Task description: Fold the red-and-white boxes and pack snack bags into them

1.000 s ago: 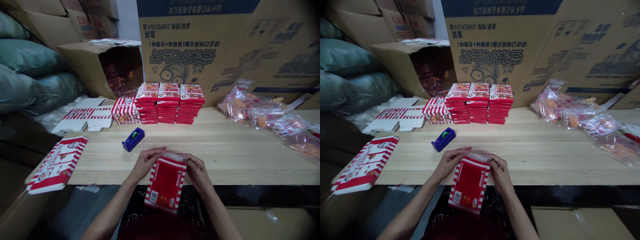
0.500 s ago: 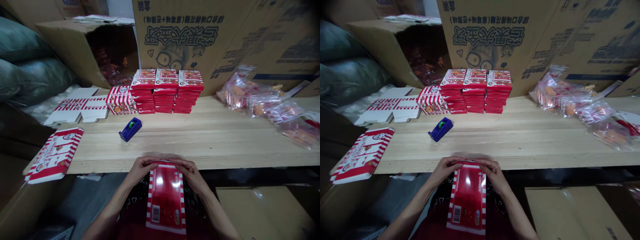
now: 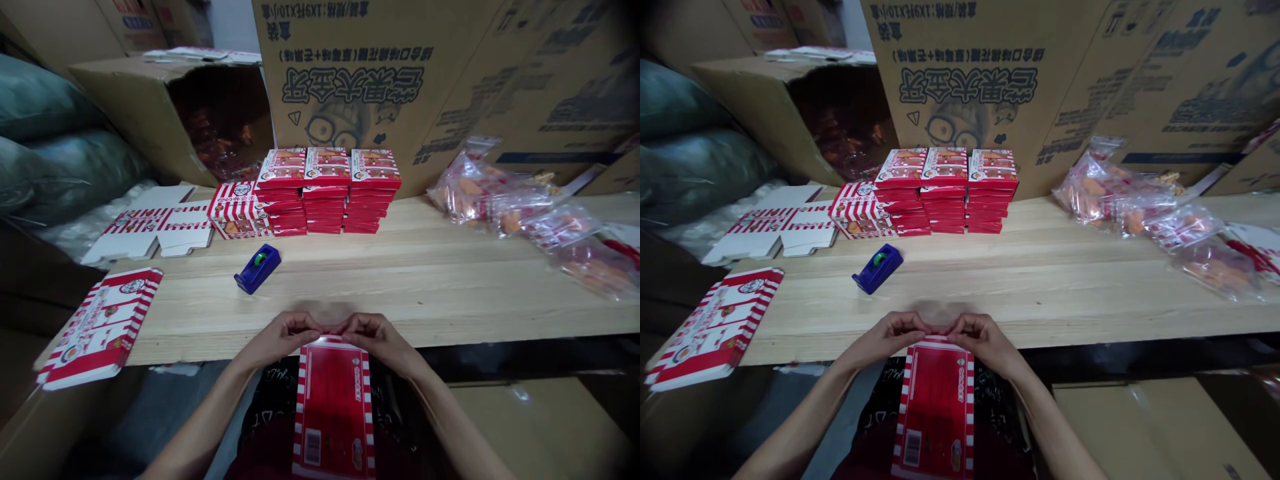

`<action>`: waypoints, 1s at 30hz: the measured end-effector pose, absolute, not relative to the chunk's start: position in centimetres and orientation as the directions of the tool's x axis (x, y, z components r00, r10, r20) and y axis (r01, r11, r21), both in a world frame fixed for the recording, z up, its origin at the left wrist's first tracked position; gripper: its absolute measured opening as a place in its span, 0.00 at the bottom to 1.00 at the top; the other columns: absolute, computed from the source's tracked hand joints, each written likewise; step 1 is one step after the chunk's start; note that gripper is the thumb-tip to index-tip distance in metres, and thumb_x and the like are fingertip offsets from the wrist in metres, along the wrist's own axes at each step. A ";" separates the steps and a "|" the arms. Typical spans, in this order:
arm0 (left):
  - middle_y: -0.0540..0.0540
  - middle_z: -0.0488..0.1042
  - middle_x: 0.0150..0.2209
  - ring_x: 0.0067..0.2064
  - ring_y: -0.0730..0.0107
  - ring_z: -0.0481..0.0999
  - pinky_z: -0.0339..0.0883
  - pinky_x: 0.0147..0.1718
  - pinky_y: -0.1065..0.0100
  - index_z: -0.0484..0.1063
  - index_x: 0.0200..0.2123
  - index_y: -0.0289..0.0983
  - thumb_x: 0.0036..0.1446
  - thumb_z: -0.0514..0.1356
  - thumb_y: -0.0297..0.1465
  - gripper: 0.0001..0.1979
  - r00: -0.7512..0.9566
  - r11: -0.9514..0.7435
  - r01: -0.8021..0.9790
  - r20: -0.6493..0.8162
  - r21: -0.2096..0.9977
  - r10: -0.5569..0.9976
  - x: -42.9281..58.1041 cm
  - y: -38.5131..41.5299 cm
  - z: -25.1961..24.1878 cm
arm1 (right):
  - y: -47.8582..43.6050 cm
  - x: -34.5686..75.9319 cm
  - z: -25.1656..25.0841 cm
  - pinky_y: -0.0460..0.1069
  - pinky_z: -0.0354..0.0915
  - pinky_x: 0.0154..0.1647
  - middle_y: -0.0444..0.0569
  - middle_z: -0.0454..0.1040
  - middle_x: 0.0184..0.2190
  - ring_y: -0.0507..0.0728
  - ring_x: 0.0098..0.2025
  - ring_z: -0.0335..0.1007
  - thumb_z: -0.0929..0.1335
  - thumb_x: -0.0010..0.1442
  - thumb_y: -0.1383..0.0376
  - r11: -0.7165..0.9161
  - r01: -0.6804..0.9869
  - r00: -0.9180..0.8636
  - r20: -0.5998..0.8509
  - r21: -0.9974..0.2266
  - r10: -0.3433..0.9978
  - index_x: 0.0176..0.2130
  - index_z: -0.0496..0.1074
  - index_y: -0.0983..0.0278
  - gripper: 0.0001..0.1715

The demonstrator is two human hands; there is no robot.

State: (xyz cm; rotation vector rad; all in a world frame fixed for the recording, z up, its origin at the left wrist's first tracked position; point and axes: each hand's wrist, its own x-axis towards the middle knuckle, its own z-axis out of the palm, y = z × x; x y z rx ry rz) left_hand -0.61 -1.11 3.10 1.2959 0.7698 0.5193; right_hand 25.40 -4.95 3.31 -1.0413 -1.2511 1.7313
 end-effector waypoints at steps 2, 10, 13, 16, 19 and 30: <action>0.41 0.83 0.42 0.41 0.66 0.80 0.68 0.41 0.67 0.80 0.45 0.35 0.58 0.70 0.39 0.16 0.697 0.242 0.077 -0.226 0.967 0.681 -0.2 -0.4 3.7 | -4.3 25.2 3.6 0.56 0.71 0.53 0.49 0.84 0.44 0.57 0.46 0.80 0.79 0.56 0.56 -0.282 -0.126 -0.432 -0.204 -0.951 0.879 0.39 0.81 0.60 0.14; 0.44 0.84 0.35 0.31 0.69 0.77 0.66 0.33 0.69 0.84 0.41 0.38 0.59 0.68 0.39 0.12 0.696 0.205 0.161 -0.259 0.965 0.670 0.5 0.6 4.3 | -3.2 25.6 3.7 0.48 0.69 0.35 0.43 0.85 0.34 0.51 0.31 0.76 0.75 0.61 0.58 -0.248 0.029 -0.490 -0.231 -0.968 0.840 0.45 0.84 0.56 0.12; 0.44 0.85 0.34 0.30 0.69 0.77 0.66 0.32 0.70 0.85 0.40 0.38 0.59 0.68 0.39 0.12 0.687 0.201 0.156 -0.253 0.967 0.682 0.5 0.6 4.1 | -3.2 25.5 3.8 0.46 0.65 0.31 0.42 0.84 0.30 0.50 0.28 0.72 0.74 0.62 0.57 -0.230 0.037 -0.483 -0.219 -0.972 0.848 0.43 0.85 0.57 0.11; 0.45 0.85 0.32 0.29 0.69 0.76 0.66 0.31 0.69 0.86 0.38 0.39 0.58 0.68 0.39 0.11 0.681 0.159 0.189 -0.246 0.969 0.690 0.4 0.5 4.4 | -3.2 25.4 4.0 0.46 0.63 0.29 0.41 0.83 0.28 0.50 0.27 0.70 0.75 0.60 0.56 -0.210 0.037 -0.479 -0.202 -0.977 0.854 0.41 0.85 0.57 0.11; 0.46 0.84 0.31 0.28 0.69 0.75 0.66 0.30 0.69 0.86 0.38 0.38 0.59 0.66 0.38 0.11 0.679 0.080 0.245 -0.230 0.966 0.697 0.3 0.5 4.9 | -3.0 25.3 3.8 0.46 0.63 0.28 0.43 0.83 0.27 0.50 0.26 0.70 0.76 0.59 0.56 -0.212 0.040 -0.485 -0.205 -0.976 0.850 0.40 0.85 0.59 0.12; 0.48 0.85 0.41 0.38 0.61 0.82 0.75 0.39 0.66 0.82 0.52 0.43 0.68 0.58 0.35 0.15 0.733 -0.191 0.303 -0.100 0.934 0.672 -1.7 -1.5 7.7 | -5.5 25.8 6.4 0.65 0.66 0.65 0.44 0.82 0.53 0.61 0.58 0.76 0.67 0.71 0.62 0.043 0.136 -0.545 -0.039 -0.990 0.838 0.57 0.77 0.49 0.18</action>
